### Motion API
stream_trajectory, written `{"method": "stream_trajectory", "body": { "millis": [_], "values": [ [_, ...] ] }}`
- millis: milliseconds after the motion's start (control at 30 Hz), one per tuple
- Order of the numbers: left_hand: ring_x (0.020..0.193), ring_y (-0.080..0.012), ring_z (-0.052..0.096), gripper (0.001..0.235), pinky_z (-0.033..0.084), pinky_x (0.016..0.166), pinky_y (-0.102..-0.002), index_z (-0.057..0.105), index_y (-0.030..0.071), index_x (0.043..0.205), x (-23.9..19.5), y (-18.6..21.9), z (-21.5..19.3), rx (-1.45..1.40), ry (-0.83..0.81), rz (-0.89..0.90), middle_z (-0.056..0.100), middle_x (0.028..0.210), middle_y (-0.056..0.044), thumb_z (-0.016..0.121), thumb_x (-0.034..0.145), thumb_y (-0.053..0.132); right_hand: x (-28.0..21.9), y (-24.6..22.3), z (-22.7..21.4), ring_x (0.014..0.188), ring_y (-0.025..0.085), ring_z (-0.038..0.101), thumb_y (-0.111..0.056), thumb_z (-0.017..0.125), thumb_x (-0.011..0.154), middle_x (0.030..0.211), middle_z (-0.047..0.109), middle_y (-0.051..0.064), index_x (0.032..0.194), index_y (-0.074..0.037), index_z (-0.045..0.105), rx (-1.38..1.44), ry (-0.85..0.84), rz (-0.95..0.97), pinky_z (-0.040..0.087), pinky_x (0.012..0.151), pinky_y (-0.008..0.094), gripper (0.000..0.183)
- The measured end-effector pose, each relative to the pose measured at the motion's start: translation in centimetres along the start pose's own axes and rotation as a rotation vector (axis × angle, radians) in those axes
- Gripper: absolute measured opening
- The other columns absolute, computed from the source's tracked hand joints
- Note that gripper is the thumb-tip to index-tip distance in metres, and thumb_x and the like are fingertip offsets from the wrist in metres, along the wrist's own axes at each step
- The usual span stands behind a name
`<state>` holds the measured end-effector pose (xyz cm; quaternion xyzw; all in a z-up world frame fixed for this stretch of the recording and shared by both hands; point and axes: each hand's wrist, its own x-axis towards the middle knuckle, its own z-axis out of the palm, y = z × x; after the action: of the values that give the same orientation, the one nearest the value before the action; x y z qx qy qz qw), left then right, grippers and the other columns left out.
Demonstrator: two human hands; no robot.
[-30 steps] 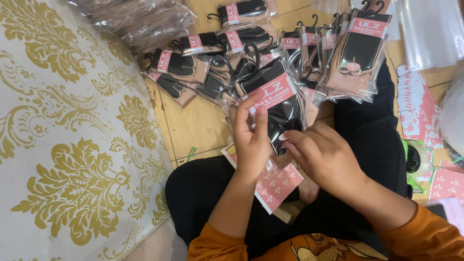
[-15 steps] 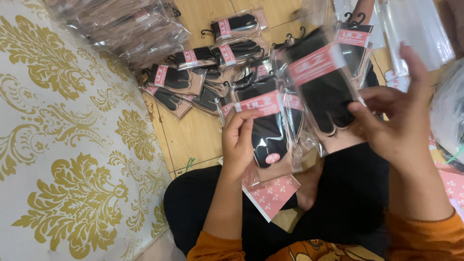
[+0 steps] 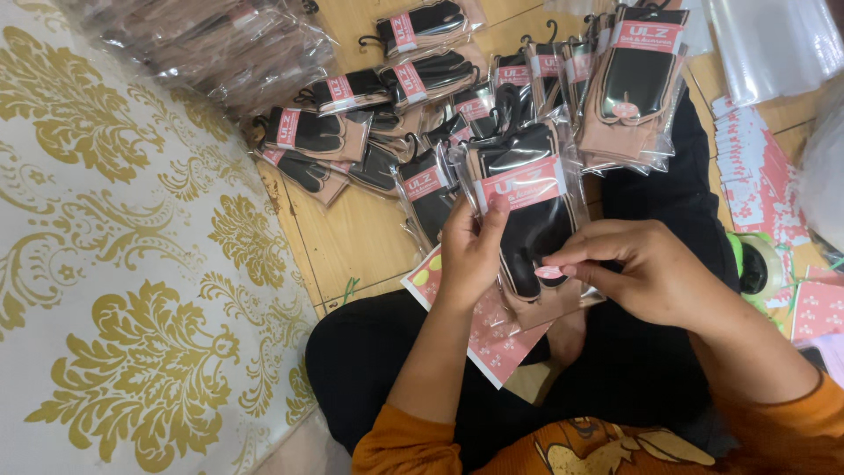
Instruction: The person sits on the floor and applies round stickers to clear plastic packages containing socks. They peel stickers from a sheet and press them onto the packaging, then place the labeled packages into a pile.
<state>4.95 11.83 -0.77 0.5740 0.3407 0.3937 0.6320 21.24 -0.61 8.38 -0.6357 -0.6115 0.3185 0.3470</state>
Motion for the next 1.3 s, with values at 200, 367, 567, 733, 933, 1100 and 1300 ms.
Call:
{"method": "stream_trajectory", "body": {
  "millis": [200, 367, 567, 733, 933, 1100, 1300],
  "values": [
    [0.108, -0.0189, 0.062, 0.044, 0.047, 0.098, -0.034, 0.066, 0.009, 0.117, -0.4, 0.0, 0.9, 0.108, -0.056, -0.020, 0.065, 0.109, -0.004, 0.050, 0.103, 0.048, -0.8, 0.0, 0.0, 0.071, 0.016, 0.066, -0.012, 0.066, 0.092, 0.080, 0.072, -0.002, 0.132, -0.021, 0.063, -0.108, -0.160, 0.133, 0.049, 0.067, 0.030, 0.040],
    [0.098, -0.0156, 0.060, 0.040, 0.046, 0.092, -0.031, 0.064, 0.010, 0.108, -0.8, -0.2, 1.9, 0.128, -0.099, -0.050, 0.062, 0.099, -0.002, 0.050, 0.103, 0.047, -1.7, 0.6, 1.0, 0.078, 0.017, 0.066, -0.026, 0.074, 0.089, 0.080, 0.068, 0.000, 0.126, -0.017, 0.062, -0.168, -0.132, 0.104, 0.051, 0.077, 0.032, 0.039],
    [0.104, -0.0117, 0.056, 0.034, 0.048, 0.097, -0.037, 0.065, 0.009, 0.098, -1.0, -2.4, 2.6, 0.015, -0.147, -0.062, 0.062, 0.093, -0.003, 0.058, 0.108, 0.040, -3.1, 3.0, 4.5, 0.064, 0.022, 0.068, -0.019, 0.076, 0.084, 0.070, 0.063, 0.001, 0.118, -0.012, 0.063, -0.419, 0.103, 0.034, 0.055, 0.055, 0.033, 0.038],
    [0.137, -0.0586, 0.041, 0.060, 0.033, 0.117, -0.063, 0.052, -0.004, 0.134, 2.3, -5.1, 2.3, 0.290, -0.097, 0.173, 0.048, 0.135, -0.037, 0.066, 0.100, 0.043, -4.1, 5.9, 7.2, 0.082, 0.024, 0.066, -0.033, 0.063, 0.098, 0.101, 0.061, 0.009, 0.128, -0.012, 0.057, -1.076, 0.325, -0.088, 0.057, 0.061, 0.031, 0.037],
    [0.128, -0.0475, 0.057, 0.077, 0.036, 0.108, -0.067, 0.028, 0.014, 0.159, 0.2, 0.7, -7.0, 1.057, -0.009, -0.358, 0.055, 0.141, -0.023, 0.060, 0.100, 0.050, -4.9, 12.0, 8.9, 0.084, 0.031, 0.072, -0.026, 0.075, 0.082, 0.101, 0.056, 0.008, 0.134, -0.014, 0.054, -0.995, 0.168, 0.069, 0.063, 0.061, 0.037, 0.057],
    [0.122, -0.0427, 0.064, 0.095, 0.034, 0.111, -0.054, 0.016, 0.016, 0.158, -4.7, -2.8, -9.4, 1.177, -0.242, -0.676, 0.071, 0.124, -0.020, 0.071, 0.088, 0.048, -2.8, 14.4, 10.1, 0.090, 0.031, 0.066, -0.019, 0.066, 0.082, 0.101, 0.057, 0.008, 0.147, -0.020, 0.057, -1.051, 0.222, 0.140, 0.058, 0.067, 0.041, 0.065],
    [0.102, -0.0376, 0.070, 0.085, 0.053, 0.086, -0.039, 0.031, 0.016, 0.152, -9.3, 1.4, -10.1, 0.404, -0.106, -0.368, 0.072, 0.112, -0.019, 0.076, 0.080, 0.008, -2.9, 12.4, 10.3, 0.094, 0.037, 0.069, -0.023, 0.075, 0.078, 0.106, 0.058, 0.011, 0.138, -0.011, 0.064, -0.618, 0.304, 0.049, 0.057, 0.073, 0.046, 0.063]
  ]
}}
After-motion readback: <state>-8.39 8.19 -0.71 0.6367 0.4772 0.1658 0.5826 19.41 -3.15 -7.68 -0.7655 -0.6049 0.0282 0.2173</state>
